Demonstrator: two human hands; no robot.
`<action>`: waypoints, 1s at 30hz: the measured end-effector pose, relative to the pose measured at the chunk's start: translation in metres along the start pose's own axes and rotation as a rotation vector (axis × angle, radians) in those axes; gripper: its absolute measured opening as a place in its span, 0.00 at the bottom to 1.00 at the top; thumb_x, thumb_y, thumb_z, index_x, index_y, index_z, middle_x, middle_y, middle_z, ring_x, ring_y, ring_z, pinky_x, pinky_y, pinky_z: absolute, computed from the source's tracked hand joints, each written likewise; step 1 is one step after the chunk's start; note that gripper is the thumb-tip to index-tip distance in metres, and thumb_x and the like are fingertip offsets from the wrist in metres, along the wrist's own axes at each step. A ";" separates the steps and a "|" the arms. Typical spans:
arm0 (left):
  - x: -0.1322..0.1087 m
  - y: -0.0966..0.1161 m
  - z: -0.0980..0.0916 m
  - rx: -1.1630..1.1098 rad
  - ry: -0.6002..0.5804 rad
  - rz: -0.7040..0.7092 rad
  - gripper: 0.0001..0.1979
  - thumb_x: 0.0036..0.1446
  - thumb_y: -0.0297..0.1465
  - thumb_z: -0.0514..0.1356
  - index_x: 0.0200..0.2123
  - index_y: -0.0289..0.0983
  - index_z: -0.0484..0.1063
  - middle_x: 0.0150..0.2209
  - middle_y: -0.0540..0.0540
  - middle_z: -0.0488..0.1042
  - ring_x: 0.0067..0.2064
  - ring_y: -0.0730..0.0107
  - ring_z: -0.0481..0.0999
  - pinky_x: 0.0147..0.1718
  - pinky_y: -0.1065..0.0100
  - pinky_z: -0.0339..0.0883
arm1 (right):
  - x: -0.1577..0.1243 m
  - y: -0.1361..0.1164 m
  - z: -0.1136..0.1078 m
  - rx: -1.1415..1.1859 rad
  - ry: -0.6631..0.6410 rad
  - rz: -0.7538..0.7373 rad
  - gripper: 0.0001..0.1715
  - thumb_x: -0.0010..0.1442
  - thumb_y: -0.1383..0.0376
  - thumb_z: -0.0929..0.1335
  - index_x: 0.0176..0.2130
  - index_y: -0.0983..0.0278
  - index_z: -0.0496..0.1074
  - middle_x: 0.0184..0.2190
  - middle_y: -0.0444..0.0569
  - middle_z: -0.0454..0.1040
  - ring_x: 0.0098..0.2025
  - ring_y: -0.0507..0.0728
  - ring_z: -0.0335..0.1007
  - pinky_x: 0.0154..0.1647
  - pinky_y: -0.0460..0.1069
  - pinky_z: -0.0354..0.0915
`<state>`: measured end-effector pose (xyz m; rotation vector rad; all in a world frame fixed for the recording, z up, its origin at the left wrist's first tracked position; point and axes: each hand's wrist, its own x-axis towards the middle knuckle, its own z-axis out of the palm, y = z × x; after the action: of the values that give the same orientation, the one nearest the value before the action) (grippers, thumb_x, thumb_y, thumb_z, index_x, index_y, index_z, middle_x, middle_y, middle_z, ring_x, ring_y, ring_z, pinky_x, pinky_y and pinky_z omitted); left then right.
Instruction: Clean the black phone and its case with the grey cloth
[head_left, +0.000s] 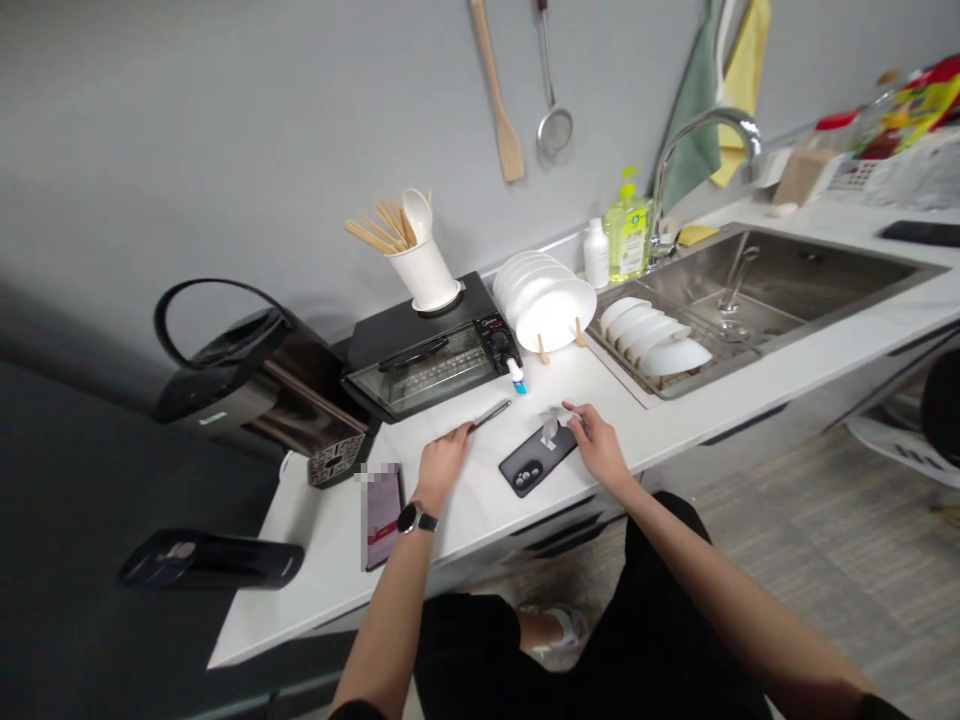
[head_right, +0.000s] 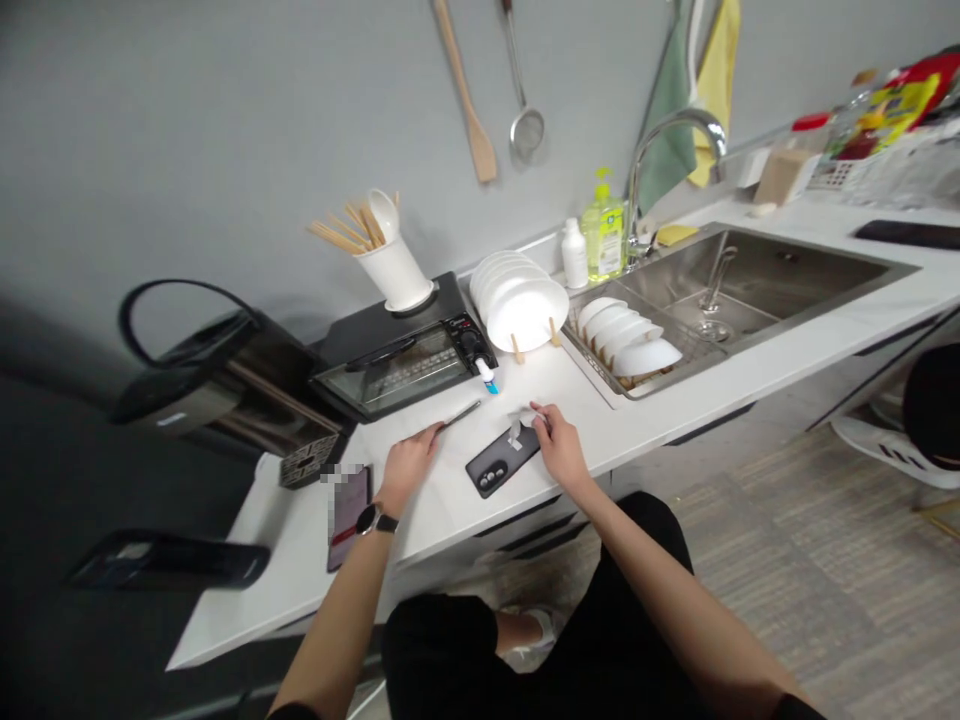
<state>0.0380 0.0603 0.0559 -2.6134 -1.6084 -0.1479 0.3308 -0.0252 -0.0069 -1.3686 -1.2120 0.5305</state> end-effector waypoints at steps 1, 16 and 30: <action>-0.003 0.002 -0.007 -0.032 0.013 -0.031 0.18 0.72 0.32 0.53 0.61 0.39 0.71 0.47 0.38 0.83 0.45 0.57 0.84 0.45 0.63 0.74 | -0.002 -0.001 -0.001 0.020 0.031 0.003 0.18 0.72 0.49 0.60 0.45 0.59 0.67 0.58 0.58 0.78 0.35 0.59 0.77 0.41 0.55 0.71; -0.029 0.088 0.018 -0.667 0.083 0.046 0.16 0.66 0.39 0.63 0.53 0.41 0.80 0.43 0.44 0.79 0.48 0.59 0.75 0.52 0.59 0.71 | -0.012 -0.007 0.000 -0.085 -0.097 -0.163 0.16 0.70 0.56 0.64 0.47 0.61 0.77 0.59 0.56 0.77 0.64 0.64 0.72 0.66 0.62 0.66; -0.078 0.105 0.033 -0.651 0.164 0.028 0.43 0.61 0.38 0.68 0.73 0.40 0.52 0.68 0.37 0.67 0.70 0.53 0.65 0.69 0.50 0.62 | -0.019 -0.020 0.016 -0.633 -0.240 -0.380 0.25 0.75 0.56 0.61 0.62 0.64 0.73 0.65 0.57 0.71 0.70 0.68 0.63 0.73 0.73 0.49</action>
<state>0.0983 -0.0524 0.0132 -2.9461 -1.6741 -1.0109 0.3031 -0.0388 0.0009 -1.5593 -1.8925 0.0293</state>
